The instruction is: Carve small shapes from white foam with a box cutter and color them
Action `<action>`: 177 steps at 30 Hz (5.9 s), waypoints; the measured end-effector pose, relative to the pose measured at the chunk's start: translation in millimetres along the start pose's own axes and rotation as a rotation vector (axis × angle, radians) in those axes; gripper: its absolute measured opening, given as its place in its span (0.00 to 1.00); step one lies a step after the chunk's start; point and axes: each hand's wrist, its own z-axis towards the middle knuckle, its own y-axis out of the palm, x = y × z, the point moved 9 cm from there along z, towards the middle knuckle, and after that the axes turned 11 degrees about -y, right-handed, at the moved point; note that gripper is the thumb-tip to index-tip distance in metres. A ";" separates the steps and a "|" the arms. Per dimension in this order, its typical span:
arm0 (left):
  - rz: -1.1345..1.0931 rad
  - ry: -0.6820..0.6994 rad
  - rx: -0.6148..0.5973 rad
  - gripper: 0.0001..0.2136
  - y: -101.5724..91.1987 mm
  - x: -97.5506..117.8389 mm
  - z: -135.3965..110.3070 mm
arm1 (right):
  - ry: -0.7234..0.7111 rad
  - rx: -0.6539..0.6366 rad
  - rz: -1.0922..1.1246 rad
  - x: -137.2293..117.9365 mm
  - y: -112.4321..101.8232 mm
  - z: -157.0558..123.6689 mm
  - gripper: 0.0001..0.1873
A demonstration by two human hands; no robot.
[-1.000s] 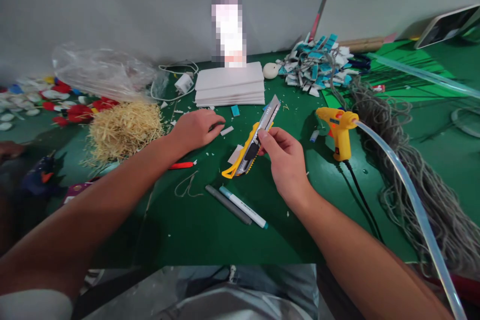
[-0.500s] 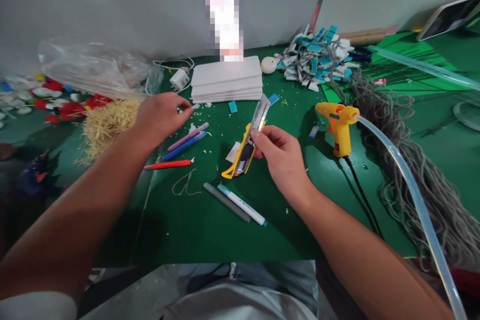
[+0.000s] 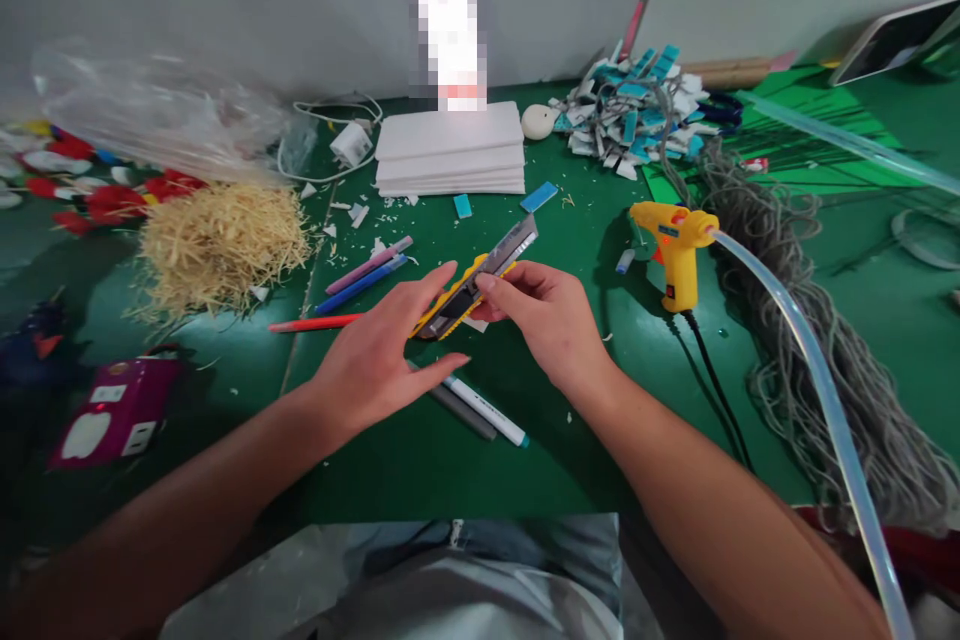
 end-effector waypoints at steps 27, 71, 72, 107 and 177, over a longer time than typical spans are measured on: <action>0.074 -0.101 0.239 0.15 -36.8 -32.6 -30.9 | -0.533 -0.368 -1.442 -3.2 22.7 -8.5 0.17; 0.286 0.235 0.231 0.16 -19.6 15.2 -31.9 | -0.596 -0.336 -1.507 -6.7 26.0 -11.2 0.13; 0.263 0.224 0.238 0.16 -21.5 13.9 -32.1 | -0.584 -0.344 -1.509 -6.2 26.3 -11.0 0.13; 0.229 0.171 0.245 0.12 -18.1 0.2 -28.4 | -0.580 -0.324 -1.507 -4.8 26.3 -10.0 0.14; 0.359 0.136 0.193 0.09 -44.9 19.2 -46.4 | -0.395 -0.296 -1.499 -3.5 24.7 -4.1 0.11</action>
